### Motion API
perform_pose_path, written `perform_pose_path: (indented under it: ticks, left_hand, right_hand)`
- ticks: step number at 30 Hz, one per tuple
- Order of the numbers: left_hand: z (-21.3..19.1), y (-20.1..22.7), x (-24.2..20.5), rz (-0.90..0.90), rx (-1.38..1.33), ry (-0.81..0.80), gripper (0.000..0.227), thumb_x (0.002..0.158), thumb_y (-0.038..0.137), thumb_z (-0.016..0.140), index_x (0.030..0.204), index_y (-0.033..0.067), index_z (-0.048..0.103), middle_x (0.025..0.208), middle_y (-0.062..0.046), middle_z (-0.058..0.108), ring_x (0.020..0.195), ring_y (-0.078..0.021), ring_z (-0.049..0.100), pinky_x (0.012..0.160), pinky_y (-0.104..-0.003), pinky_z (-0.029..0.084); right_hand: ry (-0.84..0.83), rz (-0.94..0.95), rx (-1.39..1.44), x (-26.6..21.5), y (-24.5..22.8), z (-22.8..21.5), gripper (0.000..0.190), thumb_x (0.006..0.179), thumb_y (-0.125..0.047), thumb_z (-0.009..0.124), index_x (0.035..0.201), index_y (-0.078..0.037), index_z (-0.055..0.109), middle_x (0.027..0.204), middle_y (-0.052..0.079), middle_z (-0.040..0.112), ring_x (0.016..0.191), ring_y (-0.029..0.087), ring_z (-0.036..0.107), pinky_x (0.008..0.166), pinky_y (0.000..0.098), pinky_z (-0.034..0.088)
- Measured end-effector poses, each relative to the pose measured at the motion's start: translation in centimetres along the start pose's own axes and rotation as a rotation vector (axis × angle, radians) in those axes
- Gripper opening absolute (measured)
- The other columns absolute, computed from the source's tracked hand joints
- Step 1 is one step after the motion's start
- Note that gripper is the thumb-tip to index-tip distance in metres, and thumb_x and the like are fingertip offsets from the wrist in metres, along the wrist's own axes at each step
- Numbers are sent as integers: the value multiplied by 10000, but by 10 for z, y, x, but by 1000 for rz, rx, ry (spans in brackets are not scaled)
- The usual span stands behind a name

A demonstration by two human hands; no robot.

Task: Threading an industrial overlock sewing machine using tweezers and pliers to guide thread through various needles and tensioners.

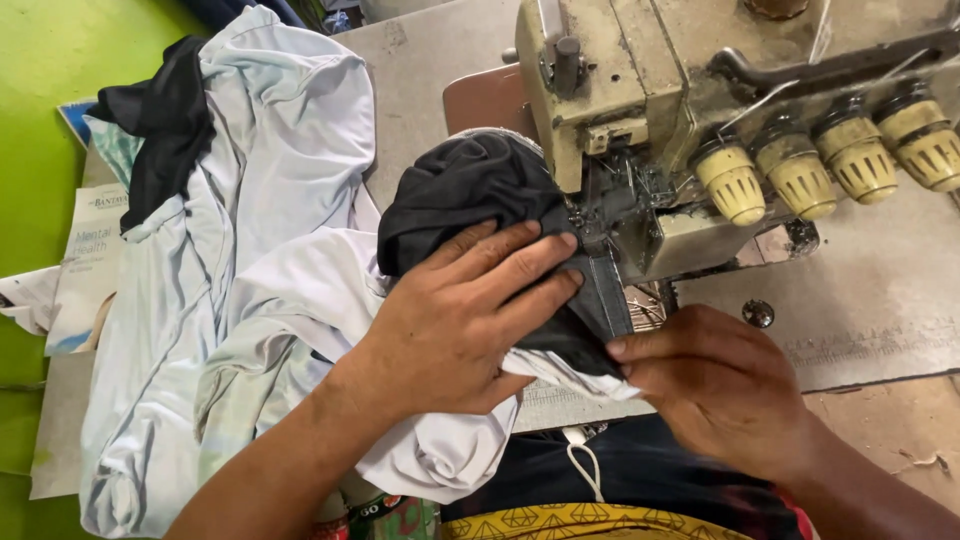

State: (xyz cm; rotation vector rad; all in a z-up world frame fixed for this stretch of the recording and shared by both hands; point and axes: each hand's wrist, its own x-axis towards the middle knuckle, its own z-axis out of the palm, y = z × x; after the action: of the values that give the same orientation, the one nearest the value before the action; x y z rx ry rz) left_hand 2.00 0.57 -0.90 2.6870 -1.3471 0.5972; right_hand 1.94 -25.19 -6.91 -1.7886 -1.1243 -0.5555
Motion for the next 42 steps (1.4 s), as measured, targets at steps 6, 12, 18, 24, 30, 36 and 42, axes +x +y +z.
perform_pose_path:
  ticks: [6, 12, 18, 24, 30, 36, 42]
  left_hand:
    - [-3, -11, 7, -96, -43, -10, 781, 938, 685, 365, 1350, 67, 604, 1455, -172, 568, 1330, -392, 564, 1101, -538, 419]
    - [-42, 8, 0, -72, -343, 126, 127, 996, 94, 560, 949, 6, 638, 1131, -142, 607, 1129, -362, 603, 1033, -485, 472]
    - [2, 15, -14, 18, 148, 574, 253, 1027, 318, 665, 1021, 67, 628, 819, -45, 571, 605, -108, 447, 471, -267, 414]
    - [-2, 15, -19, -203, 116, 275, 176, 923, 105, 792, 1056, 80, 679, 1073, -96, 732, 901, -244, 687, 776, -348, 600]
    - [-10, 20, -12, -164, 74, 293, 141, 967, 84, 739, 867, 113, 643, 999, -42, 645, 865, -234, 583, 678, -363, 477]
    - [-51, 27, -5, -174, -712, 47, 178, 1012, 136, 431, 967, 13, 551, 1160, -209, 642, 1058, -329, 686, 860, -391, 527]
    - [-1, 20, -8, -341, -55, 89, 581, 725, -41, 529, 1269, 144, 617, 1168, 7, 659, 950, -251, 683, 593, -386, 547]
  right_hand:
    - [17, 6, 54, 17, 13, 1, 55, 931, -21, 624, 914, -65, 652, 1014, 132, 738, 689, 182, 646, 668, 308, 516]
    - [-77, 12, 115, 26, 19, -4, 129, 952, -101, 589, 930, -47, 704, 1029, 127, 731, 790, 196, 731, 708, 297, 578]
    - [-121, 55, 128, 32, 17, -9, 205, 983, -208, 535, 937, -79, 688, 1008, 96, 707, 816, 190, 718, 733, 306, 571]
    - [-112, 12, 69, 27, 23, -7, 129, 978, -121, 554, 933, -83, 668, 1017, 113, 720, 849, 230, 728, 745, 336, 580]
    - [-105, 116, 95, 26, 16, -7, 76, 945, -89, 606, 933, -76, 680, 1009, 128, 721, 863, 235, 735, 765, 342, 569]
    - [-179, 74, 52, 30, 15, -12, 84, 926, -77, 654, 974, -30, 704, 1061, 149, 701, 884, 256, 727, 787, 362, 560]
    - [-97, 2, 120, 45, 3, -14, 133, 1014, -109, 575, 964, -57, 687, 1032, 63, 671, 872, 190, 695, 814, 288, 530]
